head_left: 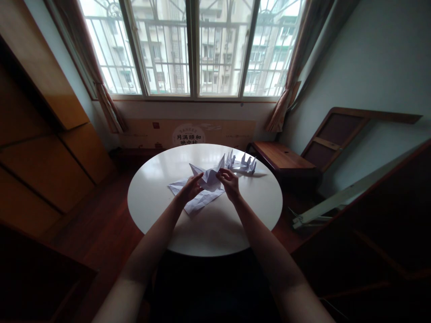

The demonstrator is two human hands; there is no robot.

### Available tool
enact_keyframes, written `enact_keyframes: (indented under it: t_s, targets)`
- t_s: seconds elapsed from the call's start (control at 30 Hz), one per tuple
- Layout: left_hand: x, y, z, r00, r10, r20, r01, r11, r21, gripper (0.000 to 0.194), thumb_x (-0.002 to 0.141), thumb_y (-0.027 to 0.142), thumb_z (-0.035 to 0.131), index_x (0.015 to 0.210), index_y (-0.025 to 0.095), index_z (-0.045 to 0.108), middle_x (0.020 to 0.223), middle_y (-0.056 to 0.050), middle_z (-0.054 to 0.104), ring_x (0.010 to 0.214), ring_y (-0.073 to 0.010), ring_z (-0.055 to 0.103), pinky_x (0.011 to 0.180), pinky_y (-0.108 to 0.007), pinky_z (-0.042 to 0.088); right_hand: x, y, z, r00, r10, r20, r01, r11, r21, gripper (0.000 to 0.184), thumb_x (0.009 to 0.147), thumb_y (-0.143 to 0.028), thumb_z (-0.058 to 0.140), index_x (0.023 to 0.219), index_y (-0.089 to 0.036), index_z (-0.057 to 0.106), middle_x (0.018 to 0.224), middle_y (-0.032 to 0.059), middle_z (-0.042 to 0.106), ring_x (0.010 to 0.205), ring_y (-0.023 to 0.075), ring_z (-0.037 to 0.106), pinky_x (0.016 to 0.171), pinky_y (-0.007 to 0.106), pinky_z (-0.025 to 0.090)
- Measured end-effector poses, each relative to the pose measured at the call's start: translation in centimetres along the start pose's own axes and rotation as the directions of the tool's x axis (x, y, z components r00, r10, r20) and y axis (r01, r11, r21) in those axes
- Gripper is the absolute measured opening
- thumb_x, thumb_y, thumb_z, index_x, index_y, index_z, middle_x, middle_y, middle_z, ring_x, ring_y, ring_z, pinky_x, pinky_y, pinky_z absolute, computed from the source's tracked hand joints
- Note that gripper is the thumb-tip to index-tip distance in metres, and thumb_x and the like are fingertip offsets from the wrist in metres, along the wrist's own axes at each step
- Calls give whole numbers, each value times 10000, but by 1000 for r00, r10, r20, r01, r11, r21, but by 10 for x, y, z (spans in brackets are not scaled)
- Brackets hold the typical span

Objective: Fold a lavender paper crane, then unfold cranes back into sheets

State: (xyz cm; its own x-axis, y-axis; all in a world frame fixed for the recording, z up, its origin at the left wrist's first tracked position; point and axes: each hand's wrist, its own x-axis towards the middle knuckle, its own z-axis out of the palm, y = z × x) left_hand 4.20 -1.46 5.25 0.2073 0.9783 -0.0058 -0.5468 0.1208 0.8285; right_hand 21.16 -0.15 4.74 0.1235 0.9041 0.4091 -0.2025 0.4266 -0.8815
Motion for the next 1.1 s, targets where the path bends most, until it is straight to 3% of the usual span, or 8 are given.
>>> enact_keyframes:
  t_s: [0.1,0.27,0.43,0.63,0.9,1.1]
  targets:
    - [1,-1,3,1000,-11,21,10,999,36,274,665,302,795,814,100,686,776,-110,709,722,-204,664,733,-336,533,-2,-2,1,998,-25,51,27,999,-29,354,599,-342,786,890,-187,658,763,-1,627,683,137,598,647,289,499]
    - [6,-2,-1,995,101,-23,-101,995,-22,255,671,260,788,809,81,671,773,-96,717,703,-192,675,761,-353,531,-2,0,0,998,-29,61,31,999,-22,363,604,-354,778,887,-199,613,712,-39,554,620,110,553,564,240,449]
    - [12,-4,-5,982,169,-82,-173,984,-52,280,646,266,812,803,81,670,775,-84,719,723,-177,678,759,-322,519,0,0,-1,999,-17,43,19,998,-55,324,625,-415,751,780,-186,582,768,8,614,698,147,585,615,271,471]
    - [14,-5,-5,965,232,-123,-245,964,-104,302,645,267,818,843,88,677,822,-83,727,761,-179,684,798,-336,511,2,4,-4,999,-14,37,17,997,-70,217,677,-382,724,751,-186,666,744,9,652,643,126,551,585,255,429]
    - [12,-5,-3,965,240,-106,-252,961,-113,281,657,272,811,816,81,682,807,-89,731,739,-174,683,753,-309,526,-1,3,-1,995,-30,95,36,998,-57,211,666,-372,759,787,-205,714,757,29,697,692,174,627,640,320,493]
    - [12,-5,-3,954,255,-158,-271,958,-90,303,652,289,813,835,79,692,829,-100,735,767,-183,688,774,-312,517,-1,4,1,992,-21,123,29,997,-66,251,630,-393,791,752,-207,676,760,27,693,690,171,635,632,320,514]
